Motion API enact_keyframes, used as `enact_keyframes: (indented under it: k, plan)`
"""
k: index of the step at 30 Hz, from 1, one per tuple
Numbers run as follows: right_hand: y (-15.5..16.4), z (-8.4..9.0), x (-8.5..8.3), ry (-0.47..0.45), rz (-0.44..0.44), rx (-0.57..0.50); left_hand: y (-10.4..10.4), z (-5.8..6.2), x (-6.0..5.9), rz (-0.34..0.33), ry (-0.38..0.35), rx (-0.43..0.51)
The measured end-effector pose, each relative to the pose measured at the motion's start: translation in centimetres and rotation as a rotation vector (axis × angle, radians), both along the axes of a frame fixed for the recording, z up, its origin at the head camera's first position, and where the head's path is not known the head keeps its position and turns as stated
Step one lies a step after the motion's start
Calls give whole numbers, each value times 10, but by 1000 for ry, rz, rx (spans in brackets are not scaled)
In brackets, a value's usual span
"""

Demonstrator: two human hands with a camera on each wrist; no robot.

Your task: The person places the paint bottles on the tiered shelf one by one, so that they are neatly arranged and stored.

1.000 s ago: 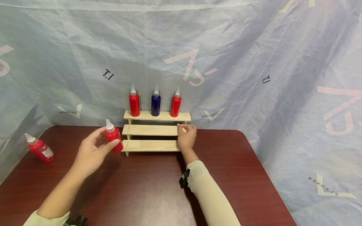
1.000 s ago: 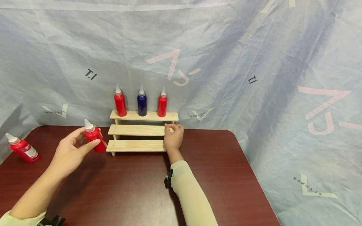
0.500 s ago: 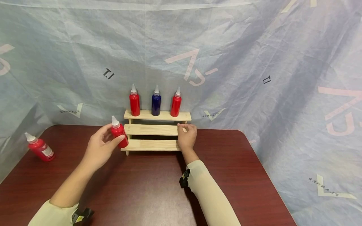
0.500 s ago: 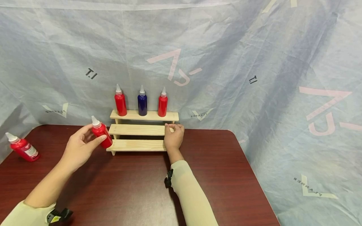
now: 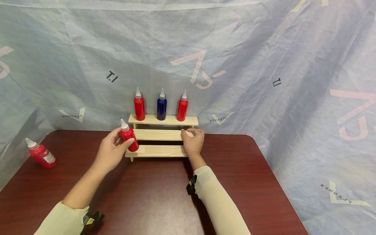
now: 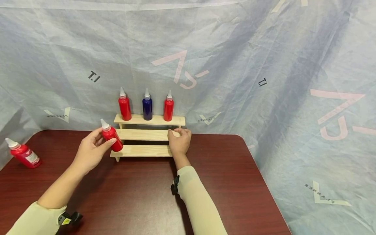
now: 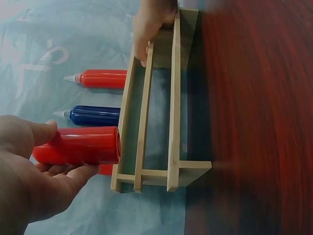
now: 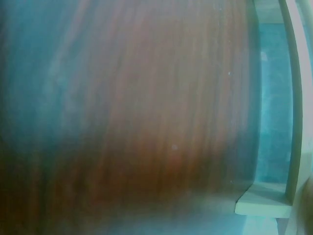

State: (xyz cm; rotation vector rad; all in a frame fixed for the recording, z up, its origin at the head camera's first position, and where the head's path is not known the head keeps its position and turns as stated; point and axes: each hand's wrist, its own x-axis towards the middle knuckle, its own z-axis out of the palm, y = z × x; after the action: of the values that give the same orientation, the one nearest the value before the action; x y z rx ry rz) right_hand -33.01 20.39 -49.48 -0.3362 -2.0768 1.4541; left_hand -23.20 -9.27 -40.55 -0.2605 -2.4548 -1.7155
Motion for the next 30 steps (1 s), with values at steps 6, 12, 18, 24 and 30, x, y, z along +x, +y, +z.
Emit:
enact_keyframes:
  k: [6, 12, 18, 24, 30]
  plan:
    - [1, 0, 0, 15, -10, 25, 4, -1, -6, -20, -23, 27]
    - [0, 0, 1, 6, -13, 10, 10, -3, -10, -31, -35, 35]
    - [-1, 0, 2, -10, -9, -1, 16, -7, -17, -39, -35, 54]
    - [-1, 0, 1, -8, -13, 5, 22, -12, -25, -33, -23, 75]
    - [0, 0, 1, -3, -17, 18, 27, -16, -30, -29, -30, 96]
